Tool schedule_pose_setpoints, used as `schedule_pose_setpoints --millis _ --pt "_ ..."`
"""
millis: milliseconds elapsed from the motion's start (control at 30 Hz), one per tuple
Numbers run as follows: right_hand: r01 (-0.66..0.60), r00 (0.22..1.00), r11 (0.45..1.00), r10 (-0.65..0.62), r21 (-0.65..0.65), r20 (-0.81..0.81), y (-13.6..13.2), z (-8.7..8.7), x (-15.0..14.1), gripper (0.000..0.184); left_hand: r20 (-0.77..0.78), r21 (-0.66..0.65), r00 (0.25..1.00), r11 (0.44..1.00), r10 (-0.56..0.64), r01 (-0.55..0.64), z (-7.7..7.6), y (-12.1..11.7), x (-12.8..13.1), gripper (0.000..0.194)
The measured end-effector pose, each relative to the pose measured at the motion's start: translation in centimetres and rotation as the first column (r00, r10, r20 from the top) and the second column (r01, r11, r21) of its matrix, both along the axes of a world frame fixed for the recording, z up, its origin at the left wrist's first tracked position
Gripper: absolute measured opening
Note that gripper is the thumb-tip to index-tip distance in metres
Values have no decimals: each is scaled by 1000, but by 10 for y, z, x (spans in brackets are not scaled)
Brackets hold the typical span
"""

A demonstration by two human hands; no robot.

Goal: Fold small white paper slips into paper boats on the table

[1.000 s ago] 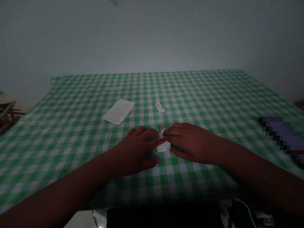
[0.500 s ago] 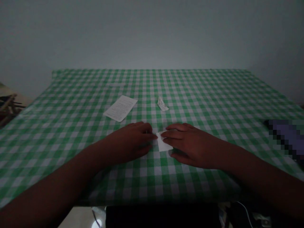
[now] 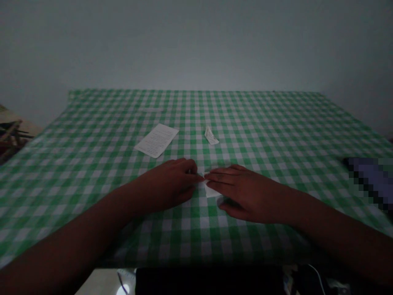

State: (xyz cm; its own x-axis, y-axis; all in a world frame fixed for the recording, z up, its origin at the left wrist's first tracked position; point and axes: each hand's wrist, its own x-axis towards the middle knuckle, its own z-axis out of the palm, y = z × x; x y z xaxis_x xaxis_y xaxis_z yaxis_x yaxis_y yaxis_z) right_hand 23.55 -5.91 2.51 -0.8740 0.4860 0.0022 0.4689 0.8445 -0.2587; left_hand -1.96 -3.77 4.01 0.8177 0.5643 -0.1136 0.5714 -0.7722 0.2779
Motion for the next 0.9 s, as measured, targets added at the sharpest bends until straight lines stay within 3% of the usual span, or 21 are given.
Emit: schedule_pose_setpoints --millis 500,900 --pt "-7 999 1000 6 -24 -44 0 -3 0 49 41 -74 998 997 39 -36 -1 5 -1 22" --pt "-2 999 1000 2 -6 -37 0 -3 -2 45 30 -20 999 1000 23 -23 -6 5 -5 30"
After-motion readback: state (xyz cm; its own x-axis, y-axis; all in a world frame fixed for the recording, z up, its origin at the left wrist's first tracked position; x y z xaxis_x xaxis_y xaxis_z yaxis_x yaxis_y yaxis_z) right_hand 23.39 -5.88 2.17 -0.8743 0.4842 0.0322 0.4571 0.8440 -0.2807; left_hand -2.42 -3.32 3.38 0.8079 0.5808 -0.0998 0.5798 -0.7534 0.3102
